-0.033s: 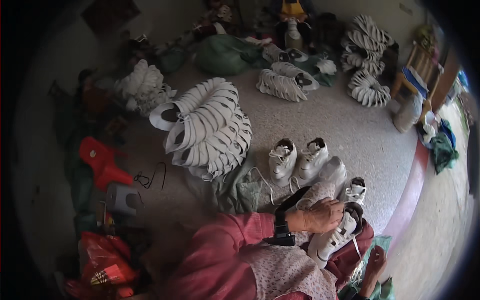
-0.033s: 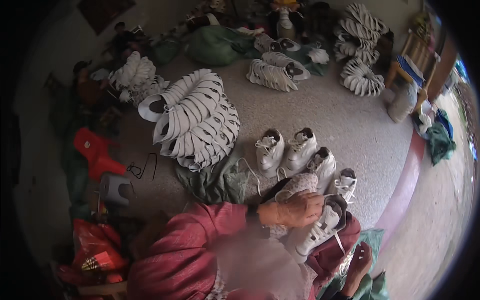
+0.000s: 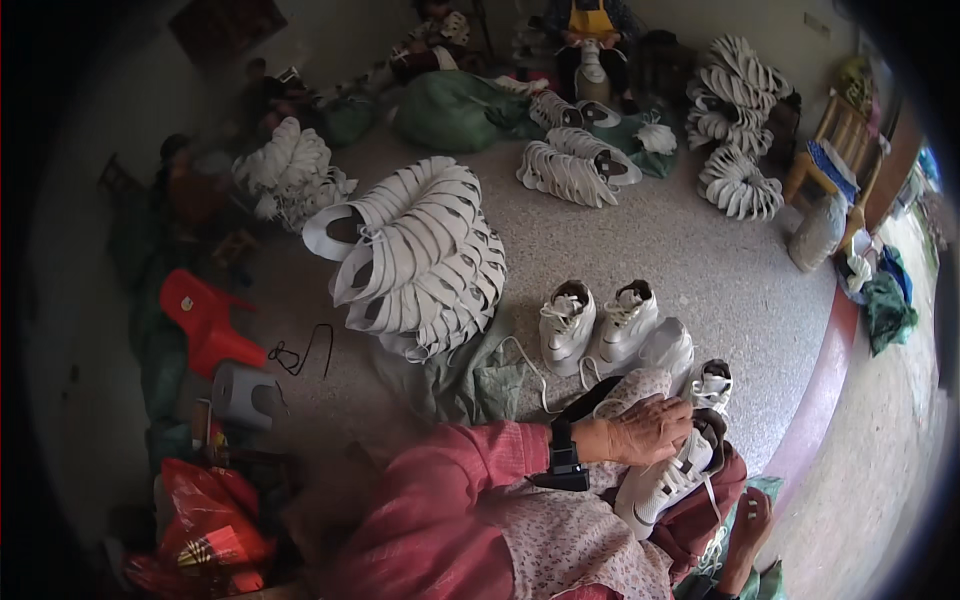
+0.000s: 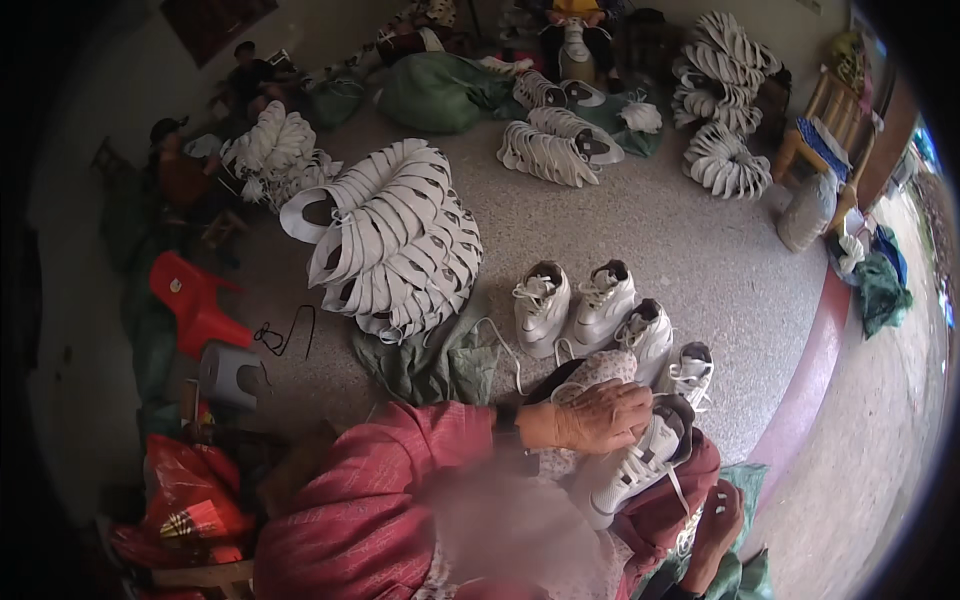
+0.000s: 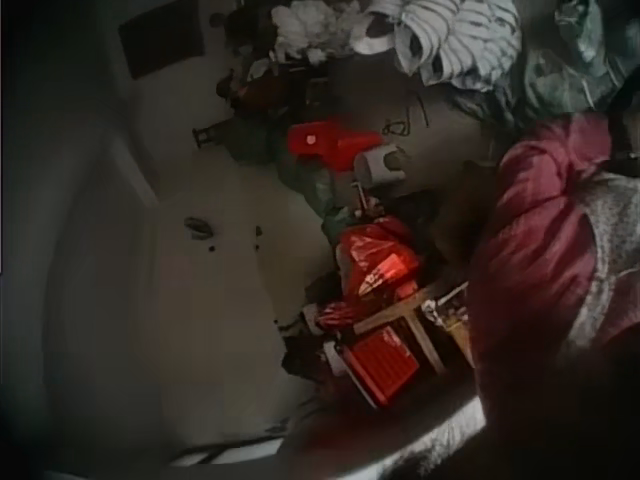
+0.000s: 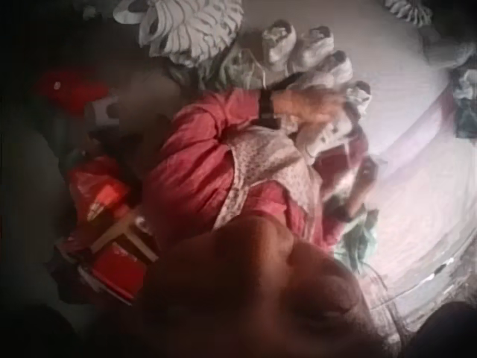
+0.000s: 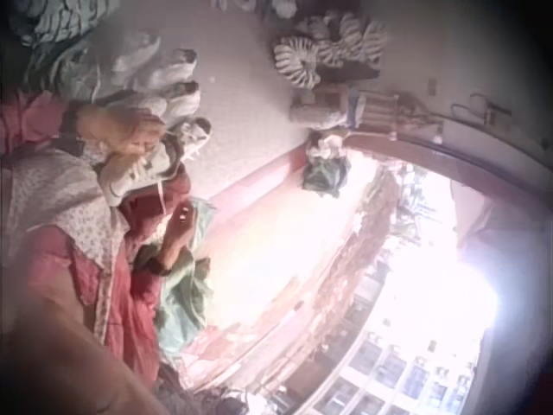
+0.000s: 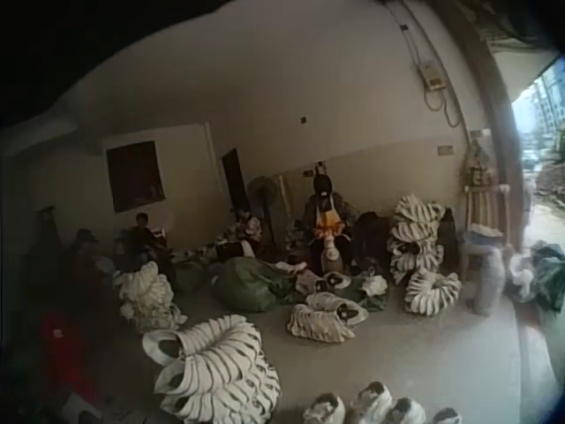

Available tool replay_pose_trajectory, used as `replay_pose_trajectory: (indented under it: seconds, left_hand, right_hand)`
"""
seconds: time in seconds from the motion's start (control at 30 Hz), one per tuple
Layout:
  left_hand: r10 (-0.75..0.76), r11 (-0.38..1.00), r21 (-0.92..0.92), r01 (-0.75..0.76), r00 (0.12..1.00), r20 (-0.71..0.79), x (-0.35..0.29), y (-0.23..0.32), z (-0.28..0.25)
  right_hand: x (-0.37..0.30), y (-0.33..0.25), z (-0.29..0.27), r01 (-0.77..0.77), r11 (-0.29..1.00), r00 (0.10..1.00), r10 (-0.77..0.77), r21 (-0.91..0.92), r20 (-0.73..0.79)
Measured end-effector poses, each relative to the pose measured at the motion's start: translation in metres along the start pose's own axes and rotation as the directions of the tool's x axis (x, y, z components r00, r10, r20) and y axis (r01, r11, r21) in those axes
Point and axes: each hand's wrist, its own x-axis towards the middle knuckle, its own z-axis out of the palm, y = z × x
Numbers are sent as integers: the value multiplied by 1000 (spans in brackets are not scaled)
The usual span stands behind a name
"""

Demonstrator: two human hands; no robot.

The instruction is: The person threads white shoelaces through the eyelets of a white sneaker held on their lap. They pull the laces tight and adjust the tongue, repeating the process for multiple shoes in a workshop setting.

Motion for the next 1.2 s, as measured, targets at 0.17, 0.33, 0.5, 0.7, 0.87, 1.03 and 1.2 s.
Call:
replay_pose_trajectory:
  seconds: [0.17, 0.33, 0.5, 0.7, 0.87, 1.03, 1.2]
  left_hand:
    - [152, 978, -191, -88, 925, 349, 22, -28, -10]
    - [182, 925, -380, -14, 894, 410, 37, -42, -1]
    - [136, 917, -396, 58, 886, 444, 33, -50, 8]
    - [129, 885, -463, 54, 926, 356, 25, -48, 1]
    - [76, 871, -472, 134, 914, 399, 27, -44, 0]
    - [49, 874, -459, 156, 914, 403, 29, -29, -4]
    - [52, 977, -206, 47, 892, 448, 28, -14, -5]
  right_hand:
    - [31, -115, 10, 204, 912, 951, -271, 357, 149]
    - [31, -140, 41, 245, 902, 934, -318, 356, 164]
    - [35, -137, 47, 181, 935, 944, -252, 306, 211]
    - [54, -130, 58, 308, 894, 857, -409, 325, 315]
    - [68, -117, 56, 527, 849, 805, -515, 44, 295]
    - [83, -89, 3, 318, 944, 937, -299, -88, 179]
    - [63, -85, 20, -490, 492, 847, 73, 720, 526]
